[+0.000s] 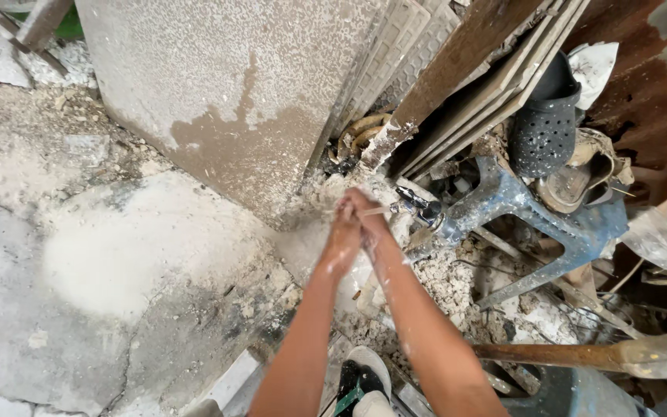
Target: The person mixes a white paste in a bucket, then uses a small container to scoop and pour the paste onto a long decorative molding. They spread the paste along the molding with their hands and later apply a bundle of white fibers over the wet surface.
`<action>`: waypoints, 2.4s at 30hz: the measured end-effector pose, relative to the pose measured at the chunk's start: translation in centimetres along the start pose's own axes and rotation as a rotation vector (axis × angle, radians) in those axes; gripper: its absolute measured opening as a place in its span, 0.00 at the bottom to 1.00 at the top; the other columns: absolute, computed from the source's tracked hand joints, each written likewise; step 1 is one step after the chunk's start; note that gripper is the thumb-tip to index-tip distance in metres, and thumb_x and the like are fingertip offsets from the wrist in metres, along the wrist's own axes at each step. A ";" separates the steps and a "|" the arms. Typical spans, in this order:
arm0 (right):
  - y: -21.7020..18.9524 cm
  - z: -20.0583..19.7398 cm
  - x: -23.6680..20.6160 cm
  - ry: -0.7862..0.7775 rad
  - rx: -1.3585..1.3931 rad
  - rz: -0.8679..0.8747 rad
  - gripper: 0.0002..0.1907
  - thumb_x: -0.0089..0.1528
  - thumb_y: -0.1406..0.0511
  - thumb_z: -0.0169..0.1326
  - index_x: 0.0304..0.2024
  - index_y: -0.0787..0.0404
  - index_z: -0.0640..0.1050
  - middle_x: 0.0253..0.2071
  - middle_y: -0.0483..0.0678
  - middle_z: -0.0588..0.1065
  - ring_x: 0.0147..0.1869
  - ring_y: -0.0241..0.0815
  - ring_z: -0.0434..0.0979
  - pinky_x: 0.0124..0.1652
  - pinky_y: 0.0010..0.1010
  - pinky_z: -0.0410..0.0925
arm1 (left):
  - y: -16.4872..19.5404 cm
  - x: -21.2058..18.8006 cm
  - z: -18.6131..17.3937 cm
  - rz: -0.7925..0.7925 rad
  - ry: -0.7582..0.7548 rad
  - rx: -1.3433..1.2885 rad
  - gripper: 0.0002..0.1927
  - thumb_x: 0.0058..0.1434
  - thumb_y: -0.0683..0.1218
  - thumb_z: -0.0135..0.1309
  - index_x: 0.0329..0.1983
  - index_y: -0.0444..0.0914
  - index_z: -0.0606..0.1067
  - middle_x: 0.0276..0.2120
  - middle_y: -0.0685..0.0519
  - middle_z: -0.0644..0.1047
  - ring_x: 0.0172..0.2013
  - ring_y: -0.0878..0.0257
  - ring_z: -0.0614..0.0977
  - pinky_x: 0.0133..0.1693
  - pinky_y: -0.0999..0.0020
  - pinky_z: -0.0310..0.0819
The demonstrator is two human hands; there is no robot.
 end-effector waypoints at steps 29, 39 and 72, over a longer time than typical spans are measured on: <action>-1.9 2.4 -4.8 -0.090 -0.202 0.078 0.45 0.55 0.57 0.59 0.68 0.52 0.50 0.66 0.60 0.55 0.62 0.56 0.66 0.52 0.46 0.70 | 1.9 1.7 0.1 0.354 0.102 0.160 0.23 0.75 0.52 0.44 0.67 0.34 0.65 0.66 0.36 0.68 0.64 0.45 0.72 0.64 0.56 0.65; -4.1 7.6 4.3 -0.380 -1.076 -0.122 0.19 0.66 0.57 0.55 0.26 0.62 0.72 0.21 0.46 0.72 0.19 0.34 0.66 0.21 0.32 0.65 | 2.1 -14.2 3.3 -0.059 0.021 -0.479 0.56 0.51 0.59 0.57 0.78 0.46 0.41 0.74 0.42 0.51 0.68 0.40 0.64 0.62 0.43 0.66; -3.1 2.6 -3.2 -0.341 -0.218 -0.289 0.21 0.67 0.50 0.58 0.27 0.56 0.73 0.26 0.42 0.70 0.29 0.34 0.68 0.33 0.23 0.69 | 10.6 -11.6 1.8 0.181 0.169 0.952 0.17 0.73 0.49 0.40 0.47 0.32 0.74 0.32 0.40 0.81 0.33 0.46 0.86 0.38 0.50 0.82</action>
Point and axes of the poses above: each hand's wrist, its own x-axis towards the middle knuckle, its own z-axis out of the palm, y = z × x, the point moved 5 cm from there along x, towards the middle knuckle
